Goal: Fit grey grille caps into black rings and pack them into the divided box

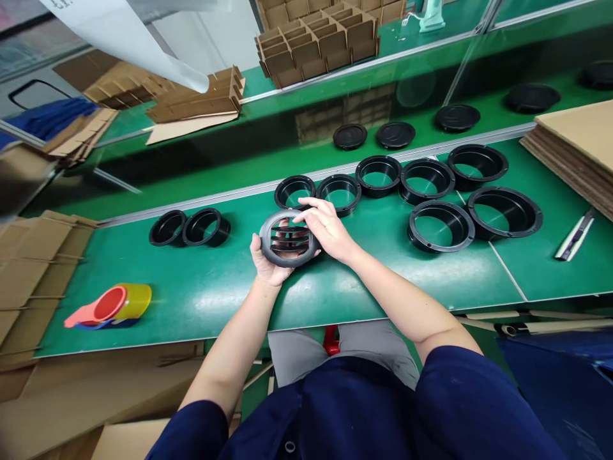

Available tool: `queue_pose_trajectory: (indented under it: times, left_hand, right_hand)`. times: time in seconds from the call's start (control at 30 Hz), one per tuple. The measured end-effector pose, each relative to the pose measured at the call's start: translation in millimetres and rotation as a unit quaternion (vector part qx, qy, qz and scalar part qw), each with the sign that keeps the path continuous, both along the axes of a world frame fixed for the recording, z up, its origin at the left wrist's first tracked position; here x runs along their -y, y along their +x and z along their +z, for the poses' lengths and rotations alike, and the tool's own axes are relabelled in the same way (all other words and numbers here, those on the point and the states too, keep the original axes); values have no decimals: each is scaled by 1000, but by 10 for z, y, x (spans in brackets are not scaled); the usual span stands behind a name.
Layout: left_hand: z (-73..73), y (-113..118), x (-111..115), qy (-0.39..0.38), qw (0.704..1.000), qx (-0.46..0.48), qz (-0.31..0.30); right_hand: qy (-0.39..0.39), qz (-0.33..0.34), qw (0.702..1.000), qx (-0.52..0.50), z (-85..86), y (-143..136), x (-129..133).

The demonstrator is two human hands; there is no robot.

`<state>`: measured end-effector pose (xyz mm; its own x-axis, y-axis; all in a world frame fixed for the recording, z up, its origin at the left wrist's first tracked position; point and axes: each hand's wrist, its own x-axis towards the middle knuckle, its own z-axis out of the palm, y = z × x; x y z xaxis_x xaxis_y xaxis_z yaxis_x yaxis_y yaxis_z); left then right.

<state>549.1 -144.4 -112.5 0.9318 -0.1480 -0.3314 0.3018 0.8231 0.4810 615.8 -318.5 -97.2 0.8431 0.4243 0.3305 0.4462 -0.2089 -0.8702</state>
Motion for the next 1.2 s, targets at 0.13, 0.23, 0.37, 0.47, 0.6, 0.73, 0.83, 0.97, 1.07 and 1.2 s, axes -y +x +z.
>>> queue_pose_trajectory:
  times: [0.13,0.23,0.37,0.47,0.6,0.73,0.83,0.97,1.07,1.2]
  left_hand:
    - [-23,24,-52,0,1000,-21,8]
    - [-42,35,-81,-5,1000,-10,17]
    - [-53,25,-82,-9,1000,9,24]
    - [-53,25,-83,-8,999,17,34]
    - [-39,42,-100,-8,999,13,35]
    - [-32,46,-110,-13,1000,1,27]
    - [-45,46,-119,-11,999,-5,35]
    - [-84,74,-145,-9,999,0,54]
    - [-133,97,-152,-11,998,4,61]
    - [-218,74,-125,-9,999,-7,48]
  right_hand:
    - [13,-38,998,-42,15,0,6]
    - [1,-33,999,-33,-10,-25,-14]
    - [-13,-17,1000,5,-16,-73,-31]
    - [-31,-6,999,18,-18,-98,-36]
    - [-42,1,999,23,-45,-106,-42]
    - [-45,-6,999,25,-55,-119,-51]
    - [-55,-13,997,44,-66,-136,-56]
    - [-138,62,976,157,-131,-129,-56]
    - [-206,92,953,202,-159,-106,-58]
    - [-272,94,942,173,-78,-103,-100]
